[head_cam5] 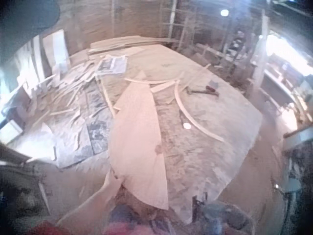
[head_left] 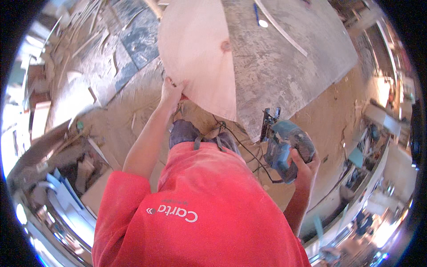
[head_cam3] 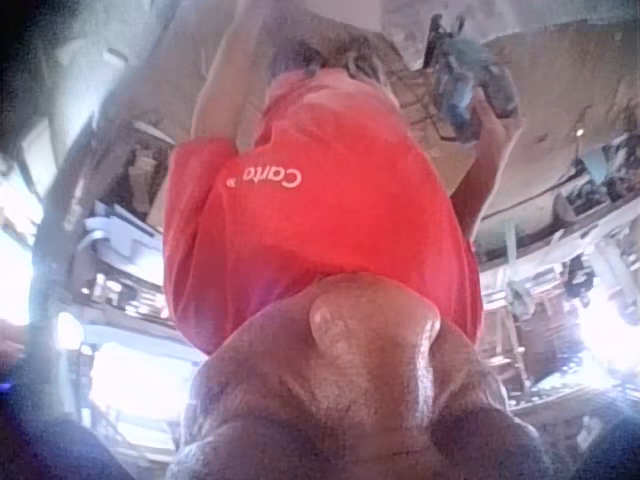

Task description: The person uses a jigsaw to cut a curved shape out of a piece of plywood on a workbench. They reposition the wood and continue cutting along the marked line.

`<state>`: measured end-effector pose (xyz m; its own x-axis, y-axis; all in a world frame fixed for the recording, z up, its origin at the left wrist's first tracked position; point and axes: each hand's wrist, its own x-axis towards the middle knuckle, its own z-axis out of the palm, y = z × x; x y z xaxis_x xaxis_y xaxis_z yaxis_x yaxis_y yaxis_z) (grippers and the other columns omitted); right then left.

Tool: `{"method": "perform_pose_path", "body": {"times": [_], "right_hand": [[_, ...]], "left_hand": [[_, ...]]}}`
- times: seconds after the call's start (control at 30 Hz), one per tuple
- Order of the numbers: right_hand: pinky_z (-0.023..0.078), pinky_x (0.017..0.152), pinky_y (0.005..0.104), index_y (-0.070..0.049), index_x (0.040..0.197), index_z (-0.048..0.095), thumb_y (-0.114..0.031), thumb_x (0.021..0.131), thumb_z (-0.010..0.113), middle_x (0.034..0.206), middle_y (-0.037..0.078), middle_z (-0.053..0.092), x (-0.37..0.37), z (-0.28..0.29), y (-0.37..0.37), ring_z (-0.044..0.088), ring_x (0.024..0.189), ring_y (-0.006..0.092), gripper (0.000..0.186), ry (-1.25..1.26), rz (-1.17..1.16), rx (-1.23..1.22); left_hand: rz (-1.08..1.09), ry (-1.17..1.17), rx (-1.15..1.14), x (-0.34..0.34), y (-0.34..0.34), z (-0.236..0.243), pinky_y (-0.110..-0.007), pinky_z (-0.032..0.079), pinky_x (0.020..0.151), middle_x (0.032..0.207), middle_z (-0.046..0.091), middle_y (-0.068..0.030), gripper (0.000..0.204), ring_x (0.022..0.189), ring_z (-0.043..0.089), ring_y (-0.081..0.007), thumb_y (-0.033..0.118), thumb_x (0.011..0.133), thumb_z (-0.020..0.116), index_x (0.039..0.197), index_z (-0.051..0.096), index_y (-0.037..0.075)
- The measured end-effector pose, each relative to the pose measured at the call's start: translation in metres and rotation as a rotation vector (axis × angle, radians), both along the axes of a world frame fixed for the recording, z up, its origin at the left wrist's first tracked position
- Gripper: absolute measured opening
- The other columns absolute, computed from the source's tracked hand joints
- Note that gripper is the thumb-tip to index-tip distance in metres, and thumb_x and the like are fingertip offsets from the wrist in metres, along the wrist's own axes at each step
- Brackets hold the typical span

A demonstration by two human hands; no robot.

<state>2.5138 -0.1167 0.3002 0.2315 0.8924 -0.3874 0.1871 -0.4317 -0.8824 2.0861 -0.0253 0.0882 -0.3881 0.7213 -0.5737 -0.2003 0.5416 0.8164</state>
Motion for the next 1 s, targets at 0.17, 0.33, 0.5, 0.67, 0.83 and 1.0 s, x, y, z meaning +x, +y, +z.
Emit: {"method": "perform_pose_path", "body": {"times": [0.17,0.33,0.5,0.67,0.83,1.0], "right_hand": [[0.055,0.064,0.0272,0.002,0.145,0.059,-0.011,0.084,0.086,0.108,0.007,0.075,-0.043,0.011,-0.043,0.068,0.084,0.0128,0.067,-0.03,-0.261,-0.013],[0.055,0.062,0.0275,0.001,0.144,0.06,-0.016,0.084,0.088,0.107,0.006,0.075,-0.091,-0.002,-0.078,0.068,0.083,0.0129,0.069,0.027,-0.541,0.042],[0.053,0.06,0.027,-0.001,0.144,0.061,-0.016,0.083,0.089,0.103,0.004,0.074,-0.14,0.021,-0.132,0.063,0.071,0.0112,0.069,-0.037,-0.865,0.019],[0.052,0.058,0.0277,-0.001,0.143,0.062,-0.017,0.083,0.088,0.097,0.003,0.074,-0.166,0.015,-0.151,0.061,0.065,0.0104,0.067,-0.042,-0.981,0.013],[0.053,0.059,0.0279,0.0,0.141,0.063,-0.017,0.082,0.088,0.099,0.005,0.075,-0.163,0.009,-0.163,0.063,0.067,0.0106,0.066,-0.099,-0.995,-0.042],[0.053,0.06,0.0281,0.002,0.142,0.062,-0.015,0.082,0.088,0.1,0.005,0.075,-0.152,-0.012,-0.163,0.064,0.069,0.0113,0.067,-0.072,-1.057,0.024]], "left_hand": [[-0.155,-0.033,0.004,-0.017,0.002,0.0,-0.035,0.06,0.053,0.11,0.068,-0.0164,0.058,0.081,0.073,-0.0245,0.018,0.095,0.077,0.137,0.04,0.002],[-0.613,-0.123,-0.209,-0.058,0.013,0.003,-0.033,0.049,0.049,0.071,0.065,-0.0019,0.026,0.058,0.061,-0.0141,0.034,0.098,0.077,0.095,0.067,0.009],[-1.34,0.099,-0.21,-0.087,0.036,0.076,-0.032,0.053,0.057,0.084,0.069,-0.0076,0.04,0.068,0.064,-0.0157,0.031,0.091,0.083,0.11,0.07,-0.002],[-1.382,0.635,0.797,-0.04,0.105,0.085,-0.057,0.042,0.108,0.139,0.055,-0.0254,0.083,0.13,0.054,-0.0372,0.044,0.079,0.088,0.141,0.054,-0.001],[-1.881,0.885,1.096,0.039,0.08,0.089,-0.077,0.007,0.12,0.163,0.034,-0.0254,0.121,0.153,0.026,-0.0485,0.075,0.068,0.081,0.157,0.041,0.005],[-1.967,1.047,1.015,0.073,0.062,0.062,-0.082,0.001,0.117,0.166,0.03,-0.0255,0.11,0.157,0.022,-0.0463,0.064,0.069,0.082,0.159,0.043,0.014]]}}
